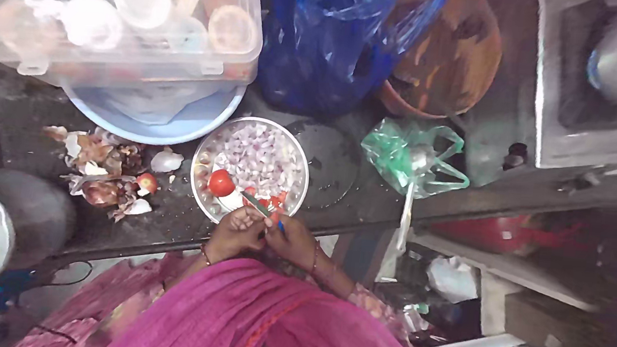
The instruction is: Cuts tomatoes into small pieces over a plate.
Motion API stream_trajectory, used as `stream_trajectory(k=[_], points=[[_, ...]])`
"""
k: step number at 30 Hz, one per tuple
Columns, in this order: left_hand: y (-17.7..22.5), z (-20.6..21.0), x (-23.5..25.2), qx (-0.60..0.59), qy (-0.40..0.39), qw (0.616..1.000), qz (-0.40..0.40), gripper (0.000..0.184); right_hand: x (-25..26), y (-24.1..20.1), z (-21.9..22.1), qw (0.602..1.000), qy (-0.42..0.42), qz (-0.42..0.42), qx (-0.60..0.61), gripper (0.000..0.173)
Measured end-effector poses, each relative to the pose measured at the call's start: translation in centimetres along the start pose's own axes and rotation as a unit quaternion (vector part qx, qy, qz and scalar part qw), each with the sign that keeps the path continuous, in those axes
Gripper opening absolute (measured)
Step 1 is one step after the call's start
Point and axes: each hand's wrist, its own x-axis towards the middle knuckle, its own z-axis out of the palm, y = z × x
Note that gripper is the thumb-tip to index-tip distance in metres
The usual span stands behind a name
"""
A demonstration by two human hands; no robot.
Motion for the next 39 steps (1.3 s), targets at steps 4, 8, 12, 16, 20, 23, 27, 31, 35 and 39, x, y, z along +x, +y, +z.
stream_trajectory(k=[4,8,12,16,20,23,27,31,35,39], points=[[0.9,-0.2,0.5,0.174,0.066,0.982,0.045,0.023,-0.5,-0.1,-1.0,0.991,0.081,0.003,-0.105,0.045],[1.3,-0.9,0.6,0.379,0.03,0.92,0.098,0.026,-1.2,-0.5,-2.1,0.951,0.181,-0.047,-0.246,0.041],[1.4,-0.9,0.4,0.487,0.026,0.853,0.187,0.026,-0.5,-0.4,-3.0,0.933,0.187,-0.031,-0.307,0.038],[2.6,-2.5,0.6,0.602,0.071,0.752,0.258,0.022,0.2,-0.1,-3.1,0.932,0.179,-0.001,-0.315,0.04],[4.6,-2.7,1.4,0.681,-0.016,0.706,0.192,0.029,0.3,0.4,-2.8,0.941,0.219,-0.009,-0.258,0.037],[5.5,-1.5,2.4,0.73,-0.08,0.667,0.127,0.032,-0.4,0.7,-2.8,0.94,0.267,-0.034,-0.21,0.033],[6.0,0.2,3.8,0.8,-0.101,0.589,0.057,0.033,-1.6,0.8,-2.5,0.931,0.314,-0.049,-0.18,0.038],[6.3,1.7,4.8,0.832,-0.124,0.54,0.006,0.03,-2.6,0.9,-1.3,0.921,0.356,-0.055,-0.149,0.038],[6.2,2.4,5.3,0.838,-0.122,0.532,-0.025,0.027,-3.1,1.1,-0.3,0.919,0.368,-0.069,-0.119,0.035],[6.4,2.0,4.6,0.813,-0.08,0.576,-0.007,0.029,-3.2,1.0,-0.2,0.926,0.358,-0.063,-0.105,0.035]])
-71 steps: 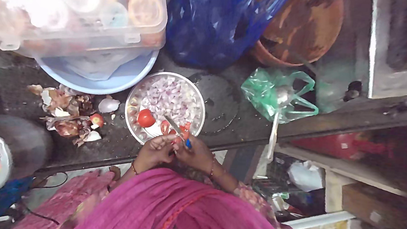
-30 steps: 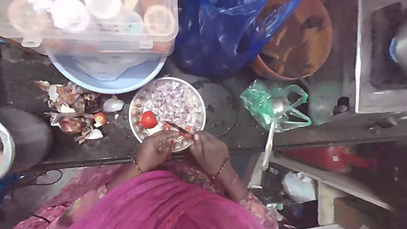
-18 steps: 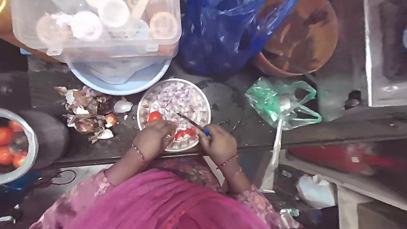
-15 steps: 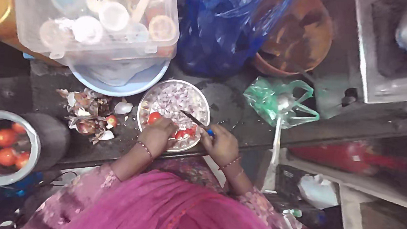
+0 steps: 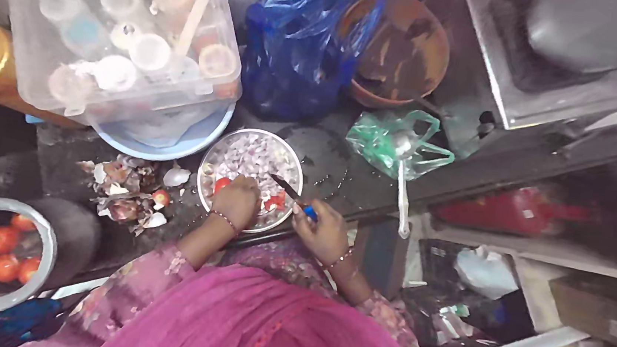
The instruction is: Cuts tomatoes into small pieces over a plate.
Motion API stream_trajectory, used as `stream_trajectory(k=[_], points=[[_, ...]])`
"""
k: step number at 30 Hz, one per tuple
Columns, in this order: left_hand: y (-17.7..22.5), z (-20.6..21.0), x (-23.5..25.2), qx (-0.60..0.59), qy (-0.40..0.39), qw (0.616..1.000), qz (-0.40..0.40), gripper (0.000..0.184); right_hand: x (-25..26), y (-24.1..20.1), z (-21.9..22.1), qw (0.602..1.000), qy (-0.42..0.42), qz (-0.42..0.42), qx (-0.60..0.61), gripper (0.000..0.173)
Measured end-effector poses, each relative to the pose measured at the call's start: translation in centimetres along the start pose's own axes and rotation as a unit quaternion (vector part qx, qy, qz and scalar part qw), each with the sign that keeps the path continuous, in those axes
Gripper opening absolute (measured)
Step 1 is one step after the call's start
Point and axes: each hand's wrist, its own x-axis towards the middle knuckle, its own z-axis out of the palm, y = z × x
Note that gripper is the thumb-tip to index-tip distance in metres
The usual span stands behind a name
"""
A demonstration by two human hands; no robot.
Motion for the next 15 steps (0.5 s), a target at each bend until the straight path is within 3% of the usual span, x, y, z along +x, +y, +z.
stream_trajectory(k=[3,8,15], points=[[-0.7,0.5,-0.7,-0.013,0.019,1.0,0.004,0.029,0.2,-0.1,0.1,1.0,-0.025,0.001,0.018,0.034],[-0.5,0.2,-0.3,0.039,-0.019,0.999,0.025,0.024,1.2,-0.4,-0.2,0.998,-0.061,-0.001,0.023,0.037],[1.9,-1.8,0.5,0.112,-0.145,0.983,-0.001,0.037,2.1,-0.7,-0.6,0.997,-0.046,-0.045,0.042,0.033]])
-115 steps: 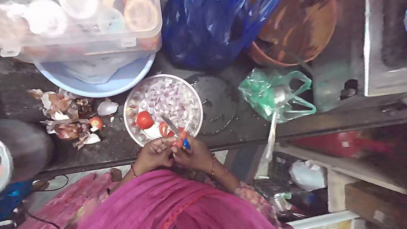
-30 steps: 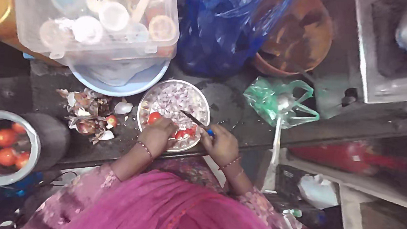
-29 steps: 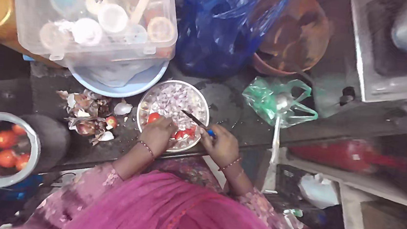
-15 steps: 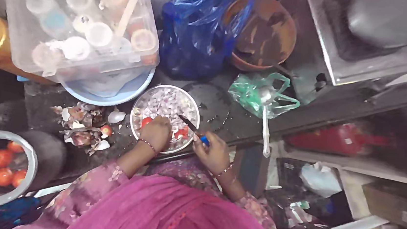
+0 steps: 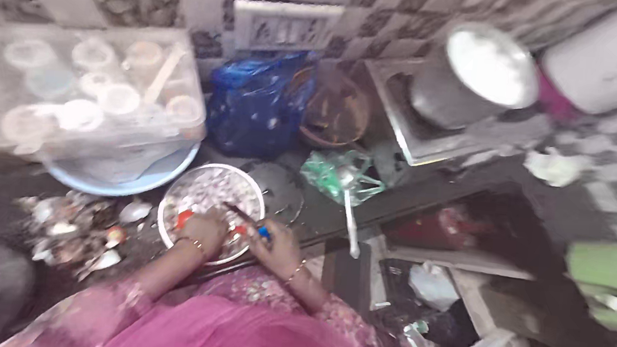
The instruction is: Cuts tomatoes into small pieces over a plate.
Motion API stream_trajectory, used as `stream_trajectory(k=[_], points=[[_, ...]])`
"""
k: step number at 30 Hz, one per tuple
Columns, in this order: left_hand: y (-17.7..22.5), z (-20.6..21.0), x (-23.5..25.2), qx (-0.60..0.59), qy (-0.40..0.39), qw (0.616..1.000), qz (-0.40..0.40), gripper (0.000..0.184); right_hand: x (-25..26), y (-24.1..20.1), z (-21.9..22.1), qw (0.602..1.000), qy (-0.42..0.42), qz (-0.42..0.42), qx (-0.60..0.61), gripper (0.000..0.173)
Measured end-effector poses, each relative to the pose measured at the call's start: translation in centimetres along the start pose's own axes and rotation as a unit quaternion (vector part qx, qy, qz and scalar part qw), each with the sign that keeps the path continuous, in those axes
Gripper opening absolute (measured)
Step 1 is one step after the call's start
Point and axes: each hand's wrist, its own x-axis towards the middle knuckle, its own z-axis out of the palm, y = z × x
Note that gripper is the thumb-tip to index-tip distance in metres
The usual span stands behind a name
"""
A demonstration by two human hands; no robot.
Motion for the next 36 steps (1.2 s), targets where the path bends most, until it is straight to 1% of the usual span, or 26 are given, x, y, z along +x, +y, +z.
stream_trajectory(k=[3,6,9,12,15,17,18,19,20,21,22,24,26,27,28,30,32,34,36], points=[[-0.1,0.9,0.3,0.023,0.02,0.999,0.021,0.038,0.1,0.2,-0.2,1.0,-0.005,-0.002,0.018,0.034],[-0.7,1.9,0.5,0.05,0.047,0.996,0.056,0.034,0.1,0.4,-0.5,0.998,-0.036,0.013,0.04,0.034],[-1.5,2.5,0.1,0.045,0.068,0.994,0.077,0.031,0.3,0.1,-1.1,0.997,-0.057,0.025,0.042,0.037],[-2.3,3.3,-0.4,0.033,0.118,0.987,0.108,0.028,0.3,0.1,-1.2,0.998,-0.04,0.018,0.034,0.037],[-2.5,3.7,-0.8,-0.014,0.145,0.981,0.127,0.029,0.1,0.3,-1.0,0.999,-0.025,0.012,0.034,0.036],[-2.7,3.3,-1.3,-0.084,0.125,0.983,0.107,0.035,0.0,-0.2,-1.1,0.998,-0.041,0.032,0.038,0.037],[-3.0,3.2,-1.3,-0.132,0.131,0.977,0.102,0.037,0.0,-0.3,-1.2,0.997,-0.051,0.039,0.04,0.037],[-3.5,3.5,-1.2,-0.19,0.157,0.964,0.104,0.038,0.0,-0.2,-1.1,0.997,-0.059,0.041,0.041,0.038],[-4.0,3.9,-1.3,-0.26,0.188,0.941,0.11,0.039,0.0,-0.2,-1.1,0.995,-0.075,0.044,0.045,0.039],[-4.4,4.4,-1.4,-0.343,0.222,0.906,0.114,0.039,0.0,-0.2,-1.2,0.993,-0.094,0.048,0.051,0.038],[-4.7,4.9,-1.4,-0.428,0.247,0.862,0.114,0.038,0.0,-0.1,-1.2,0.99,-0.112,0.05,0.062,0.038],[-4.4,5.9,-1.6,-0.594,0.257,0.752,0.126,0.037,-0.1,0.0,-1.2,0.983,-0.148,0.054,0.094,0.036],[-3.5,6.7,-2.4,-0.702,0.251,0.65,0.145,0.038,-0.2,0.3,-0.9,0.969,-0.189,0.056,0.148,0.036],[-2.9,7.2,-2.7,-0.734,0.247,0.612,0.158,0.041,-0.2,0.4,-0.6,0.962,-0.203,0.057,0.175,0.034],[-2.4,7.7,-3.0,-0.755,0.244,0.585,0.169,0.044,-0.2,0.3,-0.3,0.954,-0.215,0.063,0.197,0.032],[-1.6,8.4,-3.2,-0.771,0.241,0.556,0.194,0.048,0.0,0.2,0.4,0.946,-0.231,0.077,0.215,0.03],[-0.9,8.7,-3.6,-0.774,0.238,0.553,0.195,0.048,0.3,0.1,0.7,0.942,-0.253,0.086,0.203,0.035],[-0.4,9.2,-3.7,-0.783,0.241,0.541,0.192,0.045,0.5,-0.2,1.1,0.937,-0.278,0.094,0.191,0.036],[-0.2,10.0,-3.6,-0.786,0.257,0.526,0.2,0.041,0.4,-0.5,1.5,0.936,-0.285,0.089,0.186,0.035]])
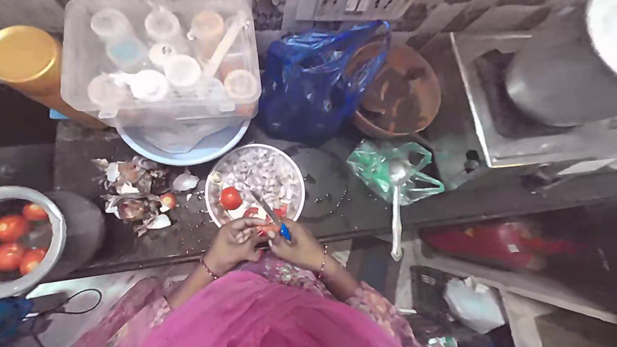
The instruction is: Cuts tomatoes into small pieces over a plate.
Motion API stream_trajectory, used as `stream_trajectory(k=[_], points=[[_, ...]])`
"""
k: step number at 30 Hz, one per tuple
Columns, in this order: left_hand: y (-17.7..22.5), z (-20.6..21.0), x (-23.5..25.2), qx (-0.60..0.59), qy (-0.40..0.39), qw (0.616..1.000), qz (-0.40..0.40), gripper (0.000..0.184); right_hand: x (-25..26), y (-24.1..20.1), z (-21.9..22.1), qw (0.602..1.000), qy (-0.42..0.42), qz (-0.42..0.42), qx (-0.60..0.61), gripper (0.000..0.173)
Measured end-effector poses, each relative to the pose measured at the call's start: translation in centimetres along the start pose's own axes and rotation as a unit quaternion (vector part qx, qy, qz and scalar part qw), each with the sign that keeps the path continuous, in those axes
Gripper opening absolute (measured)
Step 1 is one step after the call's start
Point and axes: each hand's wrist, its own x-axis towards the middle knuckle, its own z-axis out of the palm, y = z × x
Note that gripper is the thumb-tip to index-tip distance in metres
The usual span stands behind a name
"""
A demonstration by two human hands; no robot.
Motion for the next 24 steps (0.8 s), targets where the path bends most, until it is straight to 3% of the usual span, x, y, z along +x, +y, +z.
stream_trajectory(k=[14,17,20,24], points=[[-0.9,0.5,0.0,0.002,0.067,0.998,-0.004,0.028,0.7,0.1,0.8,1.0,-0.016,0.017,-0.015,0.037],[-1.0,0.4,0.1,-0.018,0.057,0.998,-0.011,0.034,0.7,0.1,0.5,1.0,0.005,0.014,-0.008,0.033],[-0.9,0.7,0.0,-0.04,0.043,0.998,-0.005,0.04,0.6,0.3,0.4,0.999,0.009,0.01,-0.034,0.044],[-1.3,0.7,0.2,-0.065,0.034,0.997,-0.01,0.044,0.8,0.7,0.4,0.999,0.003,-0.005,-0.051,0.044]])
